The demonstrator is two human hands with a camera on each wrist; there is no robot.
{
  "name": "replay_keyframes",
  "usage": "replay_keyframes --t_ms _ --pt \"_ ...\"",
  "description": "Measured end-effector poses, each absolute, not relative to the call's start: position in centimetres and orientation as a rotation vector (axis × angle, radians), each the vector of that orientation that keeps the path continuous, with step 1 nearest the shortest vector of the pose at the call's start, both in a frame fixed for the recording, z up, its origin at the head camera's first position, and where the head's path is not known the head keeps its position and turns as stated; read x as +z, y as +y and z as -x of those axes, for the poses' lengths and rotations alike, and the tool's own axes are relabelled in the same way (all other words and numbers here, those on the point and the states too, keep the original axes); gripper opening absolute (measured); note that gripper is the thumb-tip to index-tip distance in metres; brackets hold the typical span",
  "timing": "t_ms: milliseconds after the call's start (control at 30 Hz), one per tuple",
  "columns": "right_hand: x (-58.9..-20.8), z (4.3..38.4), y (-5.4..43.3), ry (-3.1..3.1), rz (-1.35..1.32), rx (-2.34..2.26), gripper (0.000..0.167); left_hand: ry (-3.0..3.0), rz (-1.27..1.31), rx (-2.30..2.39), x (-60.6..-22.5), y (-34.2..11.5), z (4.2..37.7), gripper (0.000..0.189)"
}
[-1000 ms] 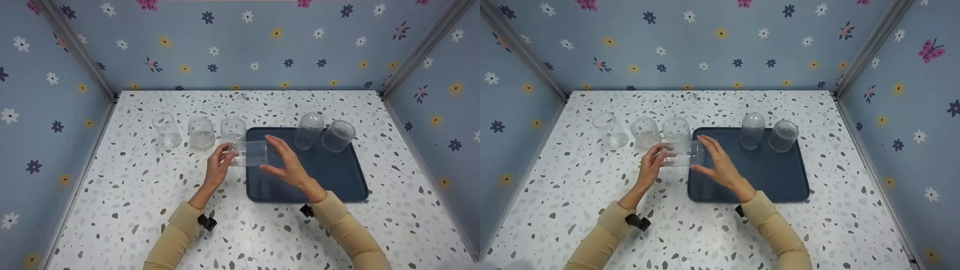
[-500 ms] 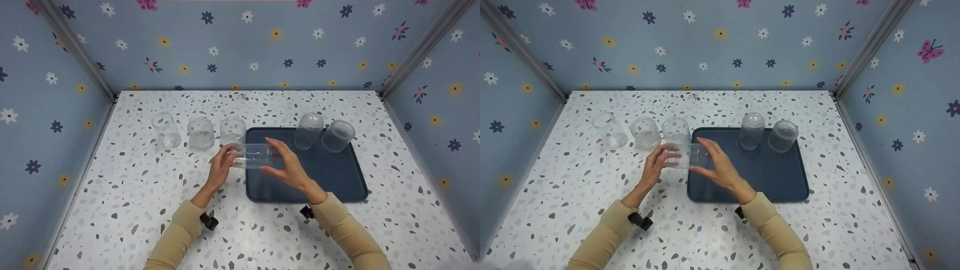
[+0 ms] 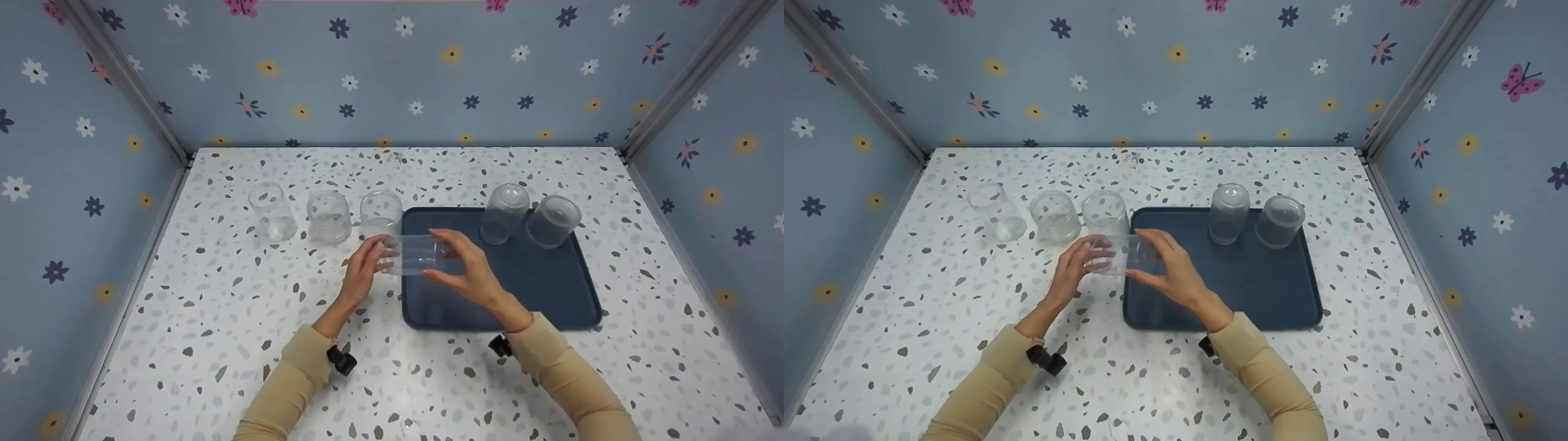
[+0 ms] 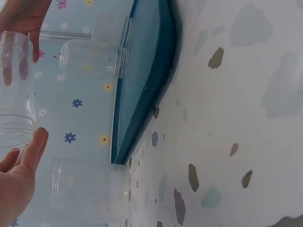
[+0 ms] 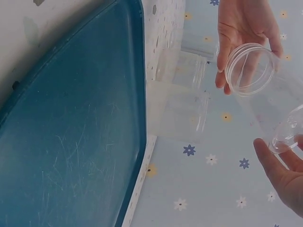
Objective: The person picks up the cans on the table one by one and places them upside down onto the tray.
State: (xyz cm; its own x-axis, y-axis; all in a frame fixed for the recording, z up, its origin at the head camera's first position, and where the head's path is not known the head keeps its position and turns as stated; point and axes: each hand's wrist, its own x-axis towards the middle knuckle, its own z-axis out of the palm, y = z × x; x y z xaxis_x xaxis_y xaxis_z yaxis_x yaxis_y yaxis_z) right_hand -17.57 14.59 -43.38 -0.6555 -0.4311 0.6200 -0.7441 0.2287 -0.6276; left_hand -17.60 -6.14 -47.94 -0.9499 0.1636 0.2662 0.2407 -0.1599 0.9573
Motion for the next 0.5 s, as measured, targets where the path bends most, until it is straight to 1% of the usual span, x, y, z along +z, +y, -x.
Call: replay_keyframes --t_ms 167,333,400,500 --pt "-43.0 17.9 14.6 -2.211 -1.085 1.355 0.06 -2.092 0.426 -2.242 -47.4 -6.0 17.6 0.035" --pt "-44.5 19.4 15.3 -2.255 -1.058 1.298 0.061 -2.178 0.369 -2.098 -47.0 -6.1 17.6 0.034" --pt "-45.1 20.2 15.6 -2.287 -1.049 1.275 0.061 -2.183 0.371 -2.03 -47.0 -6.1 17.8 0.031" --pt "-45.1 20.7 15.7 -2.34 -1.039 1.24 0.06 -2.185 0.393 -1.923 -48.1 -6.3 18.5 0.029"
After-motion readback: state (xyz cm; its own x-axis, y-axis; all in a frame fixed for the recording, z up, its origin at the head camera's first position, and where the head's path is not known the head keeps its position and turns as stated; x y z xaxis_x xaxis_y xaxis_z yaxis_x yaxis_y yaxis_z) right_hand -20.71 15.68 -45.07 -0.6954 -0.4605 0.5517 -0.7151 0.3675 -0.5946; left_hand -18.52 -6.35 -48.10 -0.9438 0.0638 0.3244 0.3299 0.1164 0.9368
